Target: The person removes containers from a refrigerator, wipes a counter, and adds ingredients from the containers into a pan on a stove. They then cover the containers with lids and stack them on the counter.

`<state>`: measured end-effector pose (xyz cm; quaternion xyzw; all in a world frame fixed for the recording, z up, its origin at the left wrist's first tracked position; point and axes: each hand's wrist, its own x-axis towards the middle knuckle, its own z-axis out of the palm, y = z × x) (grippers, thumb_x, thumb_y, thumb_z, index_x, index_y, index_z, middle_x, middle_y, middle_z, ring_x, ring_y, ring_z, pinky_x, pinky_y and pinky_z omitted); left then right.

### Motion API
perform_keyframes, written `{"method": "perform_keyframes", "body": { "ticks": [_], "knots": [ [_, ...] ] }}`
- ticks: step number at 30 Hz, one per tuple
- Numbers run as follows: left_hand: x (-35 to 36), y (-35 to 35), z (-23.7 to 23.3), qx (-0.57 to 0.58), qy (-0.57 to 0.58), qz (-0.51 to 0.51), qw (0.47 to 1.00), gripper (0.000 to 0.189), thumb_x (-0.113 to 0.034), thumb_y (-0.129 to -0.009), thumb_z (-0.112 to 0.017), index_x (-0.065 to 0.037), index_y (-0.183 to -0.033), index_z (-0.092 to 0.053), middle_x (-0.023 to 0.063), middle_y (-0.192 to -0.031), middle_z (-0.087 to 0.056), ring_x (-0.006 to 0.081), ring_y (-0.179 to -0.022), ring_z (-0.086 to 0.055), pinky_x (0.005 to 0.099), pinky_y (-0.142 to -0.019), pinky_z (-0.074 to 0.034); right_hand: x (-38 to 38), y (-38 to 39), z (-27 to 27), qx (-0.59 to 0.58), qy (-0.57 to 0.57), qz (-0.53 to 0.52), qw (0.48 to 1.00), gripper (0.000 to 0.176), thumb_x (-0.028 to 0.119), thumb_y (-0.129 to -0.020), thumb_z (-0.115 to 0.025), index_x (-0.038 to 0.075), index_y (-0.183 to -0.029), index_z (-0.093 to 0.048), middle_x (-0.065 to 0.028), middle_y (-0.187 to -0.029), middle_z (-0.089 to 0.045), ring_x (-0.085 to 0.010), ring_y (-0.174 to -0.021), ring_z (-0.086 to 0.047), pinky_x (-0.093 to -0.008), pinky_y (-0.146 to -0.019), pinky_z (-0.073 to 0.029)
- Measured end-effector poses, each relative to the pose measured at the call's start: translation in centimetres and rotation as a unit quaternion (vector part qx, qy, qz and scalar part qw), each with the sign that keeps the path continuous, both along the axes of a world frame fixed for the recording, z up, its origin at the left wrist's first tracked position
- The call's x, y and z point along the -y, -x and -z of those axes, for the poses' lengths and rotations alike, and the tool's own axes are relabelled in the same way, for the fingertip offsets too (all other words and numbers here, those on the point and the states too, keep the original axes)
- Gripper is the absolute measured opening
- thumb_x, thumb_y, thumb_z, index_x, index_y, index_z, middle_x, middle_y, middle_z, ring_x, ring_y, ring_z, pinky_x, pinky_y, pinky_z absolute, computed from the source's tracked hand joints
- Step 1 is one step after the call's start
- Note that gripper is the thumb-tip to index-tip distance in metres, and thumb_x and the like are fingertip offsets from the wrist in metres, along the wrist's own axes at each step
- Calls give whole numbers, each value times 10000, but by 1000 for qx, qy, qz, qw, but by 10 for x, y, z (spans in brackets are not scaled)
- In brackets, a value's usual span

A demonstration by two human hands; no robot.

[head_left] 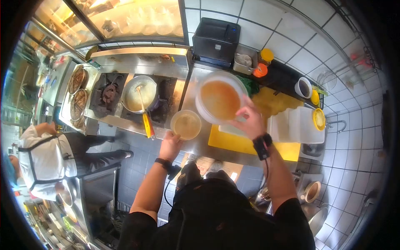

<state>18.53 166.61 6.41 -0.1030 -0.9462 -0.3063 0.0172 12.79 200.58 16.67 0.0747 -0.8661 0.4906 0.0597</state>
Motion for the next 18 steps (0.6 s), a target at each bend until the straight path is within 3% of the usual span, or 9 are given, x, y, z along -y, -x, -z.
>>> {"method": "perform_keyframes", "body": {
  "ticks": [2,7,10,14,18],
  "knots": [
    [-1,-1,3,44,-14,-32,998,206,-148,-799,-743,-48,-977,-715,190,-982,-619,376,-872,-650,442,-755,-542,24,19,19,-17,-5,15,1000,372,157,-633,-914,62,-797,-593,-288,-1494,-402,-354,-1314,-511,-335,-860,-548],
    [9,-2,5,69,-31,-17,997,213,-136,-816,-718,-36,-1002,-690,202,-1003,-612,383,-876,-649,441,-756,-542,78,57,72,7,-6,47,999,370,203,-661,-891,64,-842,-600,-300,-1459,-425,-427,-1339,-445,-437,-1021,-448],
    [12,2,5,74,-31,1,997,221,-126,-816,-711,-37,-1016,-679,204,-1015,-610,383,-881,-646,440,-754,-540,98,78,102,48,-45,62,996,383,229,-653,-888,69,-871,-616,-347,-1461,-379,-453,-1366,-391,-437,-1099,-373],
    [17,16,10,83,-22,21,996,225,-132,-816,-708,-41,-1019,-672,207,-1027,-607,390,-889,-636,445,-754,-536,109,107,158,56,-62,82,993,389,251,-660,-892,73,-870,-617,-308,-1436,-428,-431,-1316,-451,-451,-1086,-385],
    [10,33,7,93,-9,43,995,187,-135,-855,-650,-46,-1019,-639,228,-1022,-584,416,-880,-633,477,-745,-542,110,127,173,46,-143,110,983,401,245,-656,-878,60,-923,-642,-314,-1290,-501,-434,-1239,-487,-439,-1048,-421]
  ]
}}
